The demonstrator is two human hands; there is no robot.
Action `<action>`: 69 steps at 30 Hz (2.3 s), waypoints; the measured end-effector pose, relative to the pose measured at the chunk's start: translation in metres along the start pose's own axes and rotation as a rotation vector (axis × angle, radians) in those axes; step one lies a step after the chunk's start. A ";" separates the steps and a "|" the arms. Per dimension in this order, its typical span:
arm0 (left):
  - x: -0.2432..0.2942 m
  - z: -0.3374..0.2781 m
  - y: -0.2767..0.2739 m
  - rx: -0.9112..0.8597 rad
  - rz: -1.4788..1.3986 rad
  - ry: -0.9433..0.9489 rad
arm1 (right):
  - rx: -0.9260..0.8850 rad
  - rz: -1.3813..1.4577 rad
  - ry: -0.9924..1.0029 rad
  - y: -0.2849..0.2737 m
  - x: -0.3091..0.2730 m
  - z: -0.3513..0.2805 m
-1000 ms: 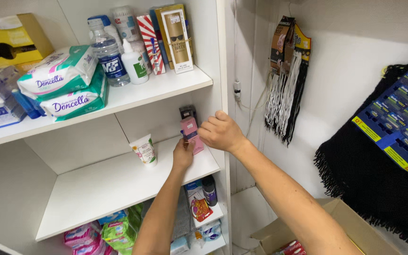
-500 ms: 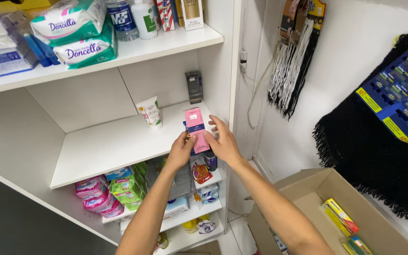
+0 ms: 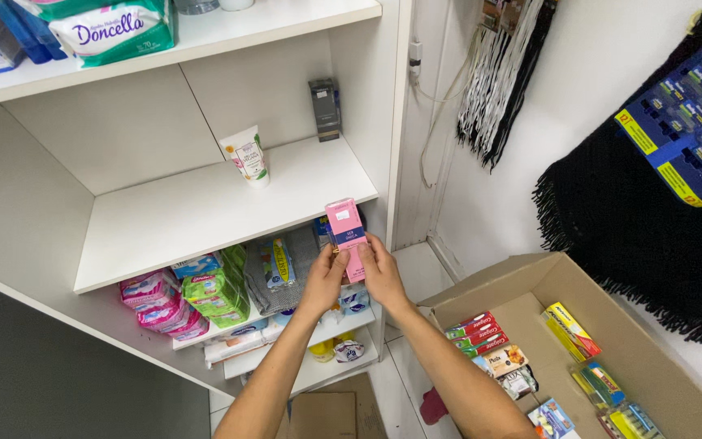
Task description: The person picks up various health and beauty products from one shelf and moves them to another shelf in a backroom or storage area.
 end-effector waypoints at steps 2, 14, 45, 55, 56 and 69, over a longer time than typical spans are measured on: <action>0.009 -0.001 -0.002 0.004 0.022 -0.003 | 0.008 0.004 -0.008 -0.001 -0.007 0.000; 0.202 -0.014 0.005 0.124 0.361 0.409 | 0.052 0.112 -0.351 -0.027 -0.113 0.049; 0.427 0.209 -0.024 0.479 0.681 0.511 | 0.136 -0.744 -0.703 -0.029 -0.323 0.226; 0.413 0.268 -0.039 0.529 0.708 0.489 | 0.209 -0.921 -0.789 -0.019 -0.334 0.213; 0.412 0.271 -0.040 0.532 0.710 0.480 | 0.192 -0.933 -0.767 -0.019 -0.334 0.212; 0.411 0.257 -0.034 0.585 0.756 0.553 | 0.213 -0.893 -0.746 -0.016 -0.336 0.207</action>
Point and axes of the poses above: each hand's wrist, its own z-axis towards the middle knuckle, its own y-axis out of the palm, x = y × z, the point moved 6 cm from there along z, towards the middle knuckle, and after that the axes turned 4 degrees about x, right-handed, at the moved point
